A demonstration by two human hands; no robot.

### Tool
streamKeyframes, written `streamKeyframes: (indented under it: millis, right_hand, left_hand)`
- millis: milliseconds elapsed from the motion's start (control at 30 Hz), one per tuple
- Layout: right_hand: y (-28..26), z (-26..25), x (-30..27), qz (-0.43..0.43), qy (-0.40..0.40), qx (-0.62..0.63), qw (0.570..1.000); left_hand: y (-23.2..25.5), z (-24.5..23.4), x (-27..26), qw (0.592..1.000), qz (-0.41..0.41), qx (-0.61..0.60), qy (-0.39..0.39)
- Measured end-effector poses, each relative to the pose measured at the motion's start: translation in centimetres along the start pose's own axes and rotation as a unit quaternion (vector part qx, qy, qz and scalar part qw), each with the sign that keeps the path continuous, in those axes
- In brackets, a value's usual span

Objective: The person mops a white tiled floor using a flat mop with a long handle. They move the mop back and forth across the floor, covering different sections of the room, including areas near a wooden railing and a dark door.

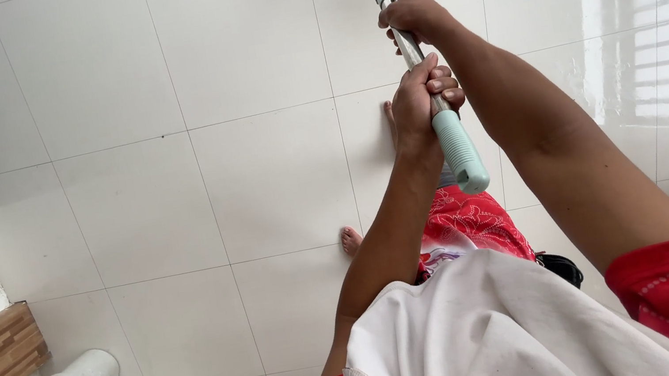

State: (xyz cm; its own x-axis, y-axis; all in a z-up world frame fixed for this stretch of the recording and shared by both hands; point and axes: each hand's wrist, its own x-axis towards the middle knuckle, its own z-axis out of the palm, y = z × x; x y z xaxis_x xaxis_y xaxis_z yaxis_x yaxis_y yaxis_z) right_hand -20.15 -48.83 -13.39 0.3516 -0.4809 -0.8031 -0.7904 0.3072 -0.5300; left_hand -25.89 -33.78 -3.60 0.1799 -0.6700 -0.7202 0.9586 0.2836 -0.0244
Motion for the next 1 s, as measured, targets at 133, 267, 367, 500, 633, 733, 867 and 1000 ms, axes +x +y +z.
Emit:
streamKeyframes:
  millis: [133,267,367,500,633,733,867,1000]
  right_hand:
    - [-2.5,-3.5,7.0,0.006,-0.001,0.004,1.000]
    - [-2.5,-5.2,13.0,0.042,-0.009,0.009,0.999]
    - [-6.0,-5.7,12.6,0.038,-0.061,-0.192,0.979]
    - [-8.6,-6.2,13.7,0.127,-0.117,-0.333,0.927]
    - [-7.8,-5.4,15.7,0.149,-0.112,-0.276,0.943]
    - [-6.7,-5.3,15.1,0.143,-0.122,-0.270,0.944]
    - [-5.1,-5.5,11.2,0.148,-0.152,-0.298,0.931]
    - [-0.8,-4.1,9.5,0.135,-0.163,-0.291,0.933]
  left_hand:
    - [0.5,2.7,8.0,1.000,0.020,0.014,0.018]
    - [0.3,3.9,13.7,0.997,0.042,0.060,0.038]
    - [1.7,6.6,12.8,0.990,0.055,0.109,0.070]
    - [1.5,4.9,17.8,0.995,-0.033,-0.096,-0.001]
    - [1.8,3.6,20.4,0.970,-0.003,-0.241,-0.034]
    - [1.1,2.7,19.7,0.972,-0.003,-0.235,-0.006]
    - [-1.3,1.0,17.4,0.969,-0.006,-0.245,0.039]
    - [-3.6,-0.2,13.3,0.970,0.021,-0.231,0.072]
